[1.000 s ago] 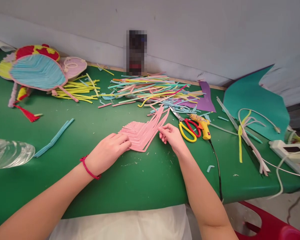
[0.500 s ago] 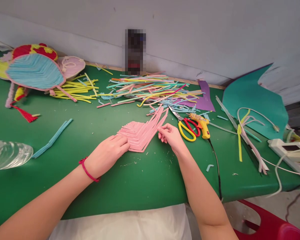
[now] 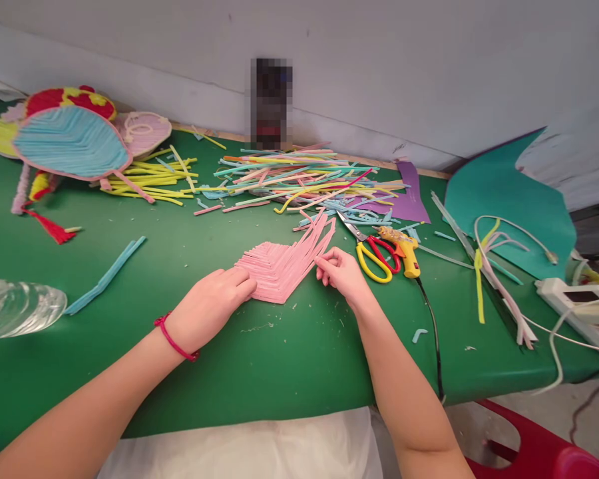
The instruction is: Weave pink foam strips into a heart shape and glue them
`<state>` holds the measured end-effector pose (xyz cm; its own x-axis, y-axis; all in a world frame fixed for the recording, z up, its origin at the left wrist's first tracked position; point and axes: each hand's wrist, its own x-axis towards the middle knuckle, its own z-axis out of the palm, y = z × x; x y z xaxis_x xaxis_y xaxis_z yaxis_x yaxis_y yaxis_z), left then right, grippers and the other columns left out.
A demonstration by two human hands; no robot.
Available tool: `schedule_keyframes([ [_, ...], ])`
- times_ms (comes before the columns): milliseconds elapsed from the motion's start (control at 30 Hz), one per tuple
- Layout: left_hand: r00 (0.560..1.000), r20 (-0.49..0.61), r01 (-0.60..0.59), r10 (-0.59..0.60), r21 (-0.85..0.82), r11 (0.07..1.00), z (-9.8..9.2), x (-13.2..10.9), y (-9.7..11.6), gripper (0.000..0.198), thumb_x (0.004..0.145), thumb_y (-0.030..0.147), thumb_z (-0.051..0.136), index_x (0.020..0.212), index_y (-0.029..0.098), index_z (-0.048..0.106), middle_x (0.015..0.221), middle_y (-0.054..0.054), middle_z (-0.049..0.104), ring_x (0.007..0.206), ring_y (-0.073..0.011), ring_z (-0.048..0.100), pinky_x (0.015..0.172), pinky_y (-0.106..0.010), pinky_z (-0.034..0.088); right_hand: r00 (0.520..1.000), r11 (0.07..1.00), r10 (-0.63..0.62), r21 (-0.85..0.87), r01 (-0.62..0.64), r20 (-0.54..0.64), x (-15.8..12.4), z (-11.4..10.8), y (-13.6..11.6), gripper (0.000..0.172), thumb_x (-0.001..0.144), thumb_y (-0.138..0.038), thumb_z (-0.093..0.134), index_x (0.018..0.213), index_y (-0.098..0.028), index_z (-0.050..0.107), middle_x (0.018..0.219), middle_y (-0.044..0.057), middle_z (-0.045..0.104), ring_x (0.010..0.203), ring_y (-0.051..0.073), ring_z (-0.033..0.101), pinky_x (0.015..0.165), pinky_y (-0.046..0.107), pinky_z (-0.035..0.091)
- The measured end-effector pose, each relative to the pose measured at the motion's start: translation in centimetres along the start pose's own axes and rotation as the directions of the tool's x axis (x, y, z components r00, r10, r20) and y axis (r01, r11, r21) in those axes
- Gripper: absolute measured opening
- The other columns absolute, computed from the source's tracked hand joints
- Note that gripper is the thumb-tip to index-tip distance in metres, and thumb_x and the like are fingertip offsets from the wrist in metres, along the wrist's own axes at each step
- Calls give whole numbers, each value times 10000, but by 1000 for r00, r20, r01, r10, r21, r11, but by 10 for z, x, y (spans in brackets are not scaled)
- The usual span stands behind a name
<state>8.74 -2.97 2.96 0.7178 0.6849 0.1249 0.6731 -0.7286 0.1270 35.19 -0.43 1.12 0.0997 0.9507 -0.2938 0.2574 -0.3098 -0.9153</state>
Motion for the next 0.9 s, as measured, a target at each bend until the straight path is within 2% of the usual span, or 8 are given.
schedule_keyframes([
  [233, 999, 22, 28, -27, -87, 996, 1, 1, -2, 204, 927, 124, 374, 762, 202, 466, 772, -7, 556, 648, -155, 486, 597, -291, 351, 999, 999, 21, -43, -19, 39, 0, 1, 4, 228, 732, -352, 648, 711, -211, 470, 488, -49, 585, 344, 71, 467, 284, 148, 273],
  [367, 1000, -17, 25, -27, -79, 997, 1, 2, -3, 222, 941, 157, 369, 761, 200, 492, 792, -21, 563, 661, -158, 492, 596, -291, 355, 999, 996, 40, -78, -37, 29, -1, 1, 2, 198, 762, -311, 635, 716, -208, 472, 457, -66, 545, 323, 65, 451, 271, 138, 290],
  [500, 998, -51, 34, -36, -45, 998, 1, 3, -3, 233, 953, 176, 367, 805, 186, 547, 900, -56, 596, 706, -170, 511, 621, -307, 372, 998, 990, 55, -128, -54, 6, -3, 1, 0, 197, 782, -300, 633, 713, -207, 474, 442, -72, 525, 306, 62, 437, 266, 142, 304],
  [900, 998, 15, 56, -54, -114, 992, 3, 3, -5, 236, 958, 195, 390, 873, 165, 609, 946, -66, 598, 763, -184, 561, 664, -326, 429, 999, 972, 37, -230, -41, -23, -5, 5, -2, 168, 844, -300, 552, 733, -210, 462, 444, -93, 528, 289, 61, 461, 305, 155, 293],
])
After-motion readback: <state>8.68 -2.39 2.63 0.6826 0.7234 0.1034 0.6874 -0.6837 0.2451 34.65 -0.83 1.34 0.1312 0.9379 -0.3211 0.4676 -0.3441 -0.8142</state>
